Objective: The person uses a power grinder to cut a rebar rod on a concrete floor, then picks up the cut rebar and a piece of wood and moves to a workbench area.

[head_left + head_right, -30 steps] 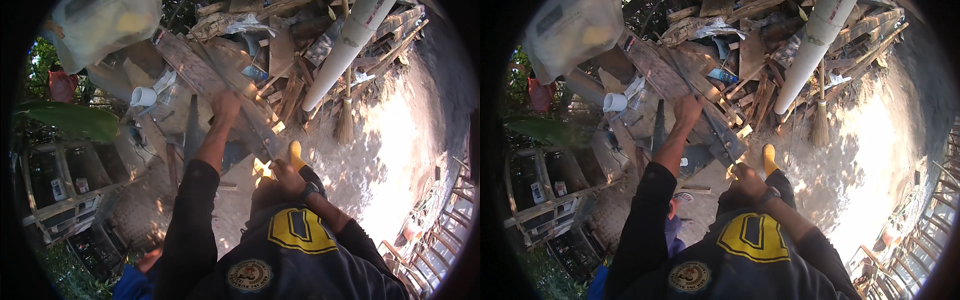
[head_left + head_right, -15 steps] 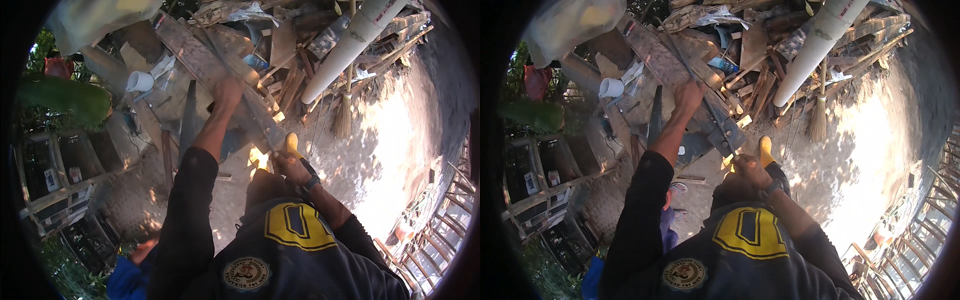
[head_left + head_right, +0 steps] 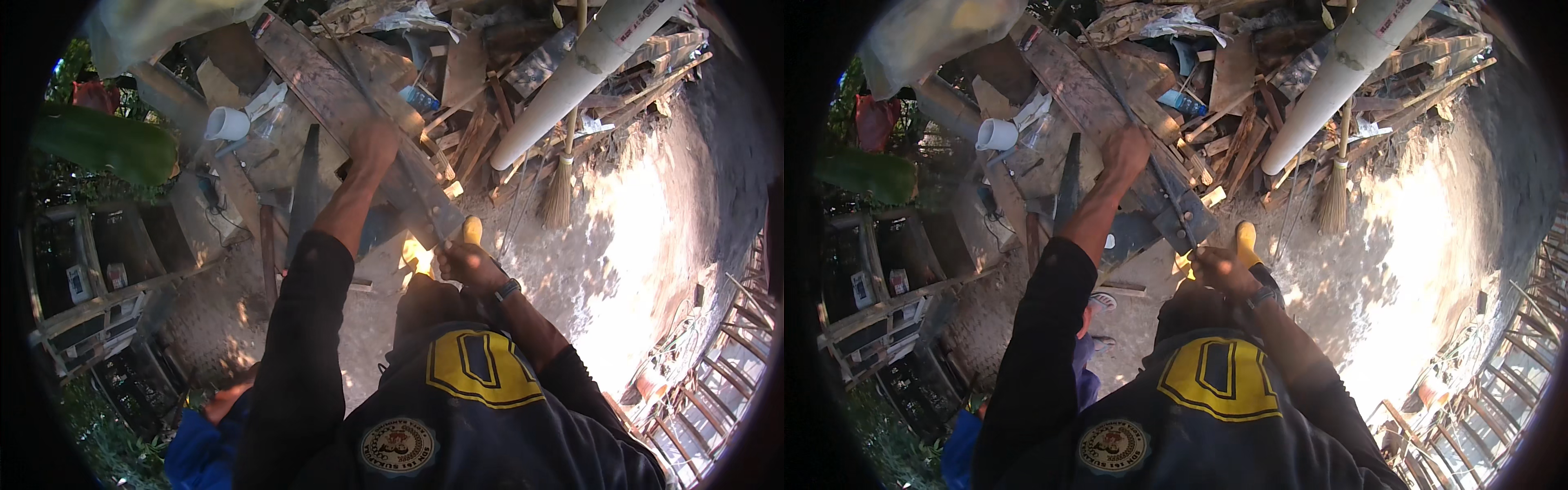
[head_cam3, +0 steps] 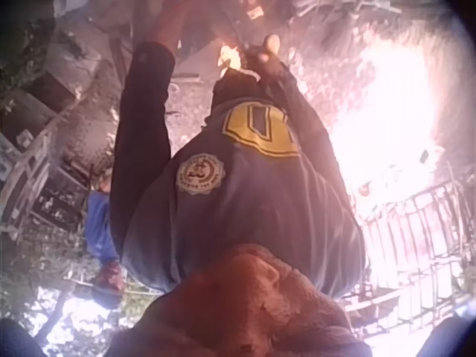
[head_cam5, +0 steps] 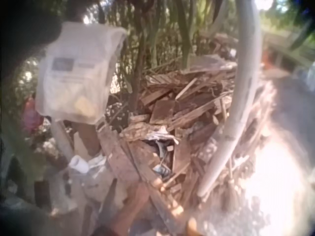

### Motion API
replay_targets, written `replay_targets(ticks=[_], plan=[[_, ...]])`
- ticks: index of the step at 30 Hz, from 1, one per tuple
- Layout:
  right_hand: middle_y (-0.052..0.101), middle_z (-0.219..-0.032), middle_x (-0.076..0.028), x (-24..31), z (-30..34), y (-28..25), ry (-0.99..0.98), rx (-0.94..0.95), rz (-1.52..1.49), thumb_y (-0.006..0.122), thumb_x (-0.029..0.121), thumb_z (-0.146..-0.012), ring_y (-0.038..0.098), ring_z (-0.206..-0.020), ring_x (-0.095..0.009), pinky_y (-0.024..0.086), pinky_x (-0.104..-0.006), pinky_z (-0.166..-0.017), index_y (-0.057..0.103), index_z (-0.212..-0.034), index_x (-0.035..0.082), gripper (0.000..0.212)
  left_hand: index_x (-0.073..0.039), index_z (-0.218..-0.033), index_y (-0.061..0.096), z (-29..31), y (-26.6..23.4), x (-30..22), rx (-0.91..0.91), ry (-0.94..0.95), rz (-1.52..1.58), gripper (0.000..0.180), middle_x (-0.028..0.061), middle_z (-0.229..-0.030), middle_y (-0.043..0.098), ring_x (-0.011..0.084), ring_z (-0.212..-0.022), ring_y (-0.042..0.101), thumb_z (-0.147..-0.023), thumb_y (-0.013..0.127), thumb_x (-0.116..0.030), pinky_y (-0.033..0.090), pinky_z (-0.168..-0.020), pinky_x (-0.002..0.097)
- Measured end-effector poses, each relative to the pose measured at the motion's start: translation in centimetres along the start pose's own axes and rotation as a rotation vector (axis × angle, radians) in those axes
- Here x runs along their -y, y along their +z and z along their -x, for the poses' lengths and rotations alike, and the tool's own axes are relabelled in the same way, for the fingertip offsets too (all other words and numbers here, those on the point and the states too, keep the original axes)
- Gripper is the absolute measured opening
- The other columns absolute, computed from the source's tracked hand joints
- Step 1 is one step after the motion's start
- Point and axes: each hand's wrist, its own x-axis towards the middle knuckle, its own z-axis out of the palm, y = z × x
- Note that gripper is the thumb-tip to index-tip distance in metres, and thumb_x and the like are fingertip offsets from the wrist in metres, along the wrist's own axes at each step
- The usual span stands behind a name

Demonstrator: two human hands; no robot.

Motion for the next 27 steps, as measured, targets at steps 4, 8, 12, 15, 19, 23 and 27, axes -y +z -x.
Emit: replay_targets(ticks=[4, 8, 12, 15, 19, 23, 27], plan=[[0.059, -0.083, -0.002, -0.1, 0.4, 0.9, -0.032, -0.076, 0.071, 0.051, 0.039, -0.101, 0.055, -0.07, -0.011, 0.045, -0.026, -0.065, 0.063, -0.103, 0.002, 0.039, -0.003, -0.093, 0.073, 0.0, 0.4, 0.8, -0.009, 0.02, -0.006, 0.041, 0.021, -0.096, 0.071, 0.0394, -0.095, 0.067, -0.097, 0.044, -0.031, 0.051, -0.086, 0.0483], [0.058, -0.082, -0.001, 0.2, 0.3, 0.8, -0.033, -0.072, 0.047, 0.052, 0.038, -0.101, 0.054, -0.07, -0.011, 0.045, -0.0263, -0.066, 0.062, -0.101, 0.001, 0.038, -0.002, -0.09, 0.074, 0.3, -0.2, -0.1, 0.012, -0.019, 0.0, 0.044, 0.0223, -0.096, 0.07, 0.0398, -0.094, 0.067, -0.097, 0.042, -0.033, 0.051, -0.086, 0.0485], [0.059, -0.084, -0.001, 0.3, 0.5, 0.5, 0.046, -0.007, -0.087, 0.054, 0.035, -0.1, 0.055, -0.074, -0.012, 0.047, -0.0273, -0.07, 0.062, -0.102, 0.002, 0.034, -0.002, -0.089, 0.073, 0.0, 0.0, 0.1, -0.042, -0.041, 0.009, 0.047, 0.0232, -0.093, 0.07, 0.0404, -0.094, 0.067, -0.097, 0.043, -0.036, 0.051, -0.085, 0.0492], [0.059, -0.086, -0.002, 0.1, -0.1, 0.0, 0.08, 0.114, -0.271, 0.056, 0.033, -0.099, 0.055, -0.077, -0.012, 0.048, -0.0289, -0.073, 0.062, -0.103, 0.002, 0.032, -0.002, -0.087, 0.073, -0.3, 0.7, 0.8, -0.044, -0.099, 0.062, 0.049, 0.024, -0.091, 0.07, 0.0416, -0.094, 0.066, -0.097, 0.044, -0.04, 0.05, -0.086, 0.0499], [0.062, -0.092, -0.003, 1.5, 0.0, -0.3, 0.04, 0.075, -0.044, 0.055, 0.032, -0.1, 0.057, -0.082, -0.012, 0.048, -0.0289, -0.077, 0.063, -0.105, 0.0, 0.034, 0.001, -0.09, 0.07, -0.4, 0.2, 0.7, -0.083, -0.019, 0.046, 0.042, 0.0254, -0.084, 0.068, 0.043, -0.079, 0.067, -0.095, 0.048, -0.035, 0.054, -0.074, 0.0519], [0.064, -0.097, -0.005, 1.2, 0.5, 0.0, 0.002, -0.008, 0.136, 0.052, 0.032, -0.1, 0.058, -0.087, -0.012, 0.048, -0.0277, -0.08, 0.064, -0.111, -0.002, 0.038, 0.0, -0.093, 0.072, -0.5, 0.0, 0.5, -0.003, -0.102, 0.038, 0.047, 0.0238, -0.1, 0.069, 0.041, -0.098, 0.066, -0.096, 0.048, -0.041, 0.05, -0.086, 0.0501], [0.065, -0.095, -0.005, 2.6, 0.8, 0.1, -0.027, -0.001, 0.219, 0.05, 0.034, -0.1, 0.059, -0.087, -0.014, 0.047, -0.0285, -0.08, 0.065, -0.111, -0.003, 0.041, -0.001, -0.096, 0.072, -0.4, -0.9, 0.1, 0.098, -0.092, 0.03, 0.045, 0.0229, -0.102, 0.069, 0.0411, -0.1, 0.065, -0.097, 0.048, -0.039, 0.05, -0.088, 0.05]])
